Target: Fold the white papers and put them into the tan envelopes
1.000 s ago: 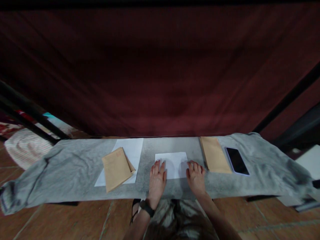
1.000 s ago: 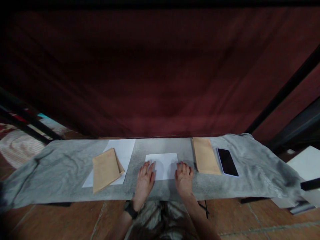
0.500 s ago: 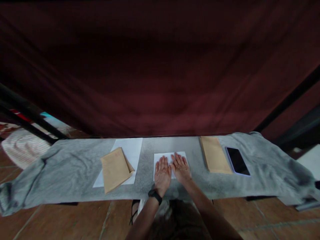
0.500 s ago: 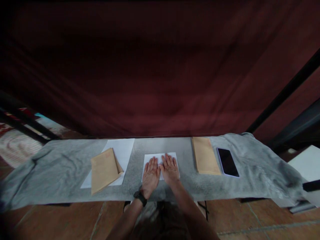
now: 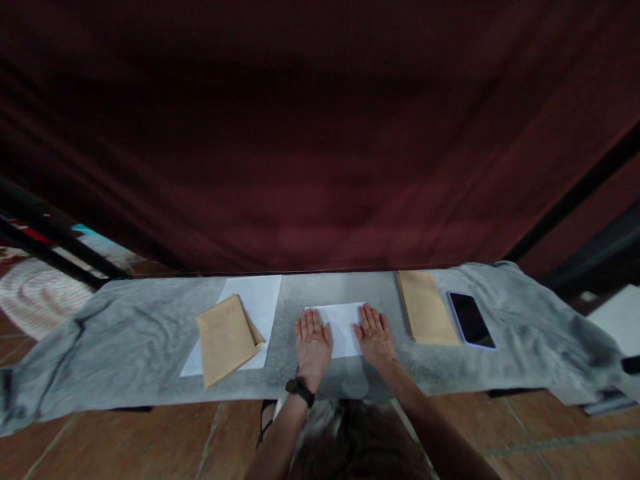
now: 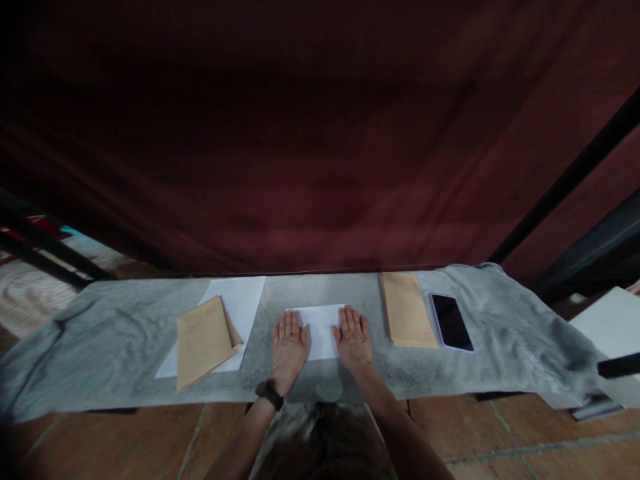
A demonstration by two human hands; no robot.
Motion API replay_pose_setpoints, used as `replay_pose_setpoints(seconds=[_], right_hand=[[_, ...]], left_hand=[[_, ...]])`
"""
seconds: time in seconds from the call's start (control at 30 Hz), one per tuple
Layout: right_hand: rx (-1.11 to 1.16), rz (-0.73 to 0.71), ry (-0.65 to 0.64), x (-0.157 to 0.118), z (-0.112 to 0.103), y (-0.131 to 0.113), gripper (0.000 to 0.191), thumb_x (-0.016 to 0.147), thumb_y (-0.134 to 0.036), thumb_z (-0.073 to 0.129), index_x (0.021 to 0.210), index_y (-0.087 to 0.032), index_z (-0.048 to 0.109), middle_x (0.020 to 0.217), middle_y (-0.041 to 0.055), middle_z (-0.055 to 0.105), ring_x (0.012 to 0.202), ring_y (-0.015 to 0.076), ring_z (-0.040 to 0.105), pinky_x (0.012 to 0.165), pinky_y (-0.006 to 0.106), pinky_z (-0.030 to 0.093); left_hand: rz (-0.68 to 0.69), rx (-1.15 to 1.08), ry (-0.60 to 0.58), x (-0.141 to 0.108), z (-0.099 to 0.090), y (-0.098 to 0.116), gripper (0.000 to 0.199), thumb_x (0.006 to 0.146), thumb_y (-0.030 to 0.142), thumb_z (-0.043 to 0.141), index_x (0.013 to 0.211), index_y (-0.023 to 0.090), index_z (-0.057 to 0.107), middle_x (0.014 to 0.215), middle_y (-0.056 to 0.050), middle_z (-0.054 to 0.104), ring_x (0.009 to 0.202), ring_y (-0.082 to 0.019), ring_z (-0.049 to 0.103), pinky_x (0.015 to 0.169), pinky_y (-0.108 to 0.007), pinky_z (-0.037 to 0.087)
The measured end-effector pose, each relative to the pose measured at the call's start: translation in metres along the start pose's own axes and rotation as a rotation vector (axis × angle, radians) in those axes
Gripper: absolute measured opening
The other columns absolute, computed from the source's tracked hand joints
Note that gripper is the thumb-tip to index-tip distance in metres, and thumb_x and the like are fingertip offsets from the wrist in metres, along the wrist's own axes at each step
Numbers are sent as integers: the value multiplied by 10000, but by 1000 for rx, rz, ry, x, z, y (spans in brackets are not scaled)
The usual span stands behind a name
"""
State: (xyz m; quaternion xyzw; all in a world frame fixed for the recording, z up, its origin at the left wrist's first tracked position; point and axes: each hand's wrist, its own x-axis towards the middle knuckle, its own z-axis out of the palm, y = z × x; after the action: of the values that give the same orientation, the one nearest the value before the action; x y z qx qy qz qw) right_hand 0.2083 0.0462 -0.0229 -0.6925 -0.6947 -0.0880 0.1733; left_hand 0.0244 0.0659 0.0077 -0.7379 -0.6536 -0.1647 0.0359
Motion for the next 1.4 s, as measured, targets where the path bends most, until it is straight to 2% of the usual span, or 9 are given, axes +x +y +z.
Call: replay_pose_setpoints(seconds=[0.1,0.2,0.43,0.53,0.67,0.8,0.9,1.03,1.4], right_hand=[[25,10,-20,1,-3,-1,561,1068,-375,309,1549,-95,383,1585,164,404,1447,322,401,1185,531,267],[45,12,-36,3,-5,-1,564,1063,-374,320,1553,-102,377,1582,165,409,1449,318,399,1188,531,268],[44,30,-55,2,-3,0,559,1051,-376,347,1553,-134,391,1592,136,401,1468,328,370,1219,556,196],[66,79,-80,8,-8,-5,528,1040,-347,382,1523,-146,448,1571,126,441,1464,328,376,1235,566,143],[102,128,-119,28,-13,-31,542,1044,-349,362,1474,-46,494,1534,207,469,1462,353,373,1229,584,145],[182,-16,-145,36,-5,-66,518,1058,-361,335,1511,-145,464,1598,118,399,1481,262,364,1224,477,240],[215,-66,-146,30,6,-76,515,1068,-356,306,1519,-151,450,1596,116,401,1481,255,368,1220,480,245],[174,-45,-89,22,11,-64,524,1068,-383,336,1517,-139,451,1595,120,400,1473,262,381,1219,461,246],[49,18,-61,3,-1,-17,567,1052,-400,364,1541,-117,406,1585,154,413,1458,289,394,1199,478,258]], left_hand=[[156,-51,-67,13,4,25,562,1025,315,348,1540,96,395,1597,-156,398,1528,-283,270,1245,-505,244],[159,-47,-130,21,8,34,569,1028,341,339,1533,89,406,1591,-159,406,1511,-289,314,1235,-501,269],[81,48,-61,14,9,-8,561,1032,339,321,1533,105,414,1594,-137,402,1509,-280,320,1228,-489,275],[87,48,-51,11,7,-13,556,1028,327,334,1531,105,418,1594,-137,405,1512,-279,314,1229,-487,273],[89,39,-56,12,6,-10,546,1021,325,362,1532,145,427,1595,-131,412,1510,-287,316,1220,-497,282],[106,54,-82,12,4,-11,542,1007,259,362,1542,197,418,1611,-127,390,1507,-292,322,1205,-511,297],[116,61,-93,11,3,-13,566,988,199,351,1552,202,400,1622,-127,371,1511,-286,315,1208,-508,289],[108,48,-88,11,4,-13,561,992,245,368,1549,198,406,1621,-126,373,1515,-285,307,1210,-508,286],[90,23,-85,12,2,-11,558,1019,359,360,1545,180,415,1609,-133,386,1510,-292,319,1220,-503,268]])
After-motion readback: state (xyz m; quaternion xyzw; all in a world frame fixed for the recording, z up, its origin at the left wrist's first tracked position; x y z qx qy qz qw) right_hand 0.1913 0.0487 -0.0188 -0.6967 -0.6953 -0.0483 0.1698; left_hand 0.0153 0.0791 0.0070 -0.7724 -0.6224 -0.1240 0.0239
